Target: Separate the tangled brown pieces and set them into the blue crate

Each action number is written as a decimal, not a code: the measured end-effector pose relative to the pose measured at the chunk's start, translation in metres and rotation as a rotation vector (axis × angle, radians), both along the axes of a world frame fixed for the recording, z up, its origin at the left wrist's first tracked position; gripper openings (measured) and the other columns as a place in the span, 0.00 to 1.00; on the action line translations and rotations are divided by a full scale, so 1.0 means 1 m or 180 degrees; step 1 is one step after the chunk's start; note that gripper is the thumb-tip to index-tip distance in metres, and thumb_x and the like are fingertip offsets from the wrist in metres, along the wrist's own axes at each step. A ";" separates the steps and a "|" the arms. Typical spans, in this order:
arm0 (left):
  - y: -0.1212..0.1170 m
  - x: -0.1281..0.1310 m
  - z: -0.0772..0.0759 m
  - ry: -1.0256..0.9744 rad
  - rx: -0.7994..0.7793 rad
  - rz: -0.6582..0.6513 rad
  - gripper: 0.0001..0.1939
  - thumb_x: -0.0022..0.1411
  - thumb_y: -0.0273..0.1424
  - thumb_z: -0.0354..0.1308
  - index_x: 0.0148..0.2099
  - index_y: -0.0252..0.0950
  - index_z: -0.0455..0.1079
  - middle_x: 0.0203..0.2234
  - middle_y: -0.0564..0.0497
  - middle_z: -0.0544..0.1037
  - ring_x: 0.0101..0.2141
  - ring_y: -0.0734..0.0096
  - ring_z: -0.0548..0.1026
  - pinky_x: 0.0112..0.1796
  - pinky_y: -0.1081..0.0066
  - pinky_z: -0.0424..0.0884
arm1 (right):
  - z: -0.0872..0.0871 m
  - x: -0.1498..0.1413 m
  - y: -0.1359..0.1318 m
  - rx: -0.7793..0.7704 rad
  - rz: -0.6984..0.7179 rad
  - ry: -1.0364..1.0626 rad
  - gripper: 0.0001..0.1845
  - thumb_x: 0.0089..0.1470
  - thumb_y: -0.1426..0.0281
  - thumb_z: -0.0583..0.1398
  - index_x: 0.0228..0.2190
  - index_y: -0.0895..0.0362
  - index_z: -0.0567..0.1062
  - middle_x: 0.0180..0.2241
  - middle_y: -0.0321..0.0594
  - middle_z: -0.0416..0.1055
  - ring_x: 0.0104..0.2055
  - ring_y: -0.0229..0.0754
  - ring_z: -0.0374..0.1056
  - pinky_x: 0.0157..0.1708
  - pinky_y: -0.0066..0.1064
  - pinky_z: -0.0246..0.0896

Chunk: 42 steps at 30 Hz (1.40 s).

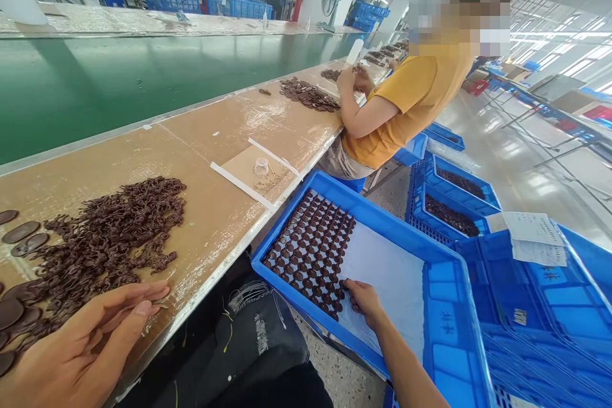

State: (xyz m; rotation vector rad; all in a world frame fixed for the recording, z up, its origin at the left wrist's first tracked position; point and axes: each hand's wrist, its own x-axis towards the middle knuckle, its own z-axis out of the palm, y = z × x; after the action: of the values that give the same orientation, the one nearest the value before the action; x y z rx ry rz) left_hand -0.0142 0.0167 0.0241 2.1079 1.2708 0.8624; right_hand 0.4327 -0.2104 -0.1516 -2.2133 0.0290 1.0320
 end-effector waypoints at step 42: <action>-0.001 0.003 -0.002 0.0006 -0.0145 -0.0020 0.13 0.67 0.46 0.56 0.48 0.47 0.75 0.38 0.58 0.87 0.35 0.70 0.86 0.39 0.78 0.82 | 0.030 0.001 0.011 -0.0307 0.0235 -0.0284 0.12 0.66 0.62 0.61 0.35 0.60 0.74 0.27 0.31 0.69 0.21 0.31 0.61 0.19 0.23 0.60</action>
State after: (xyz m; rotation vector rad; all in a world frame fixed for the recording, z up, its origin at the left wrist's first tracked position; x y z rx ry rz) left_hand -0.0117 0.0157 0.0225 2.0767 1.2725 0.8214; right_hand 0.4334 -0.1995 -0.1217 -2.3615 -0.0441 0.9888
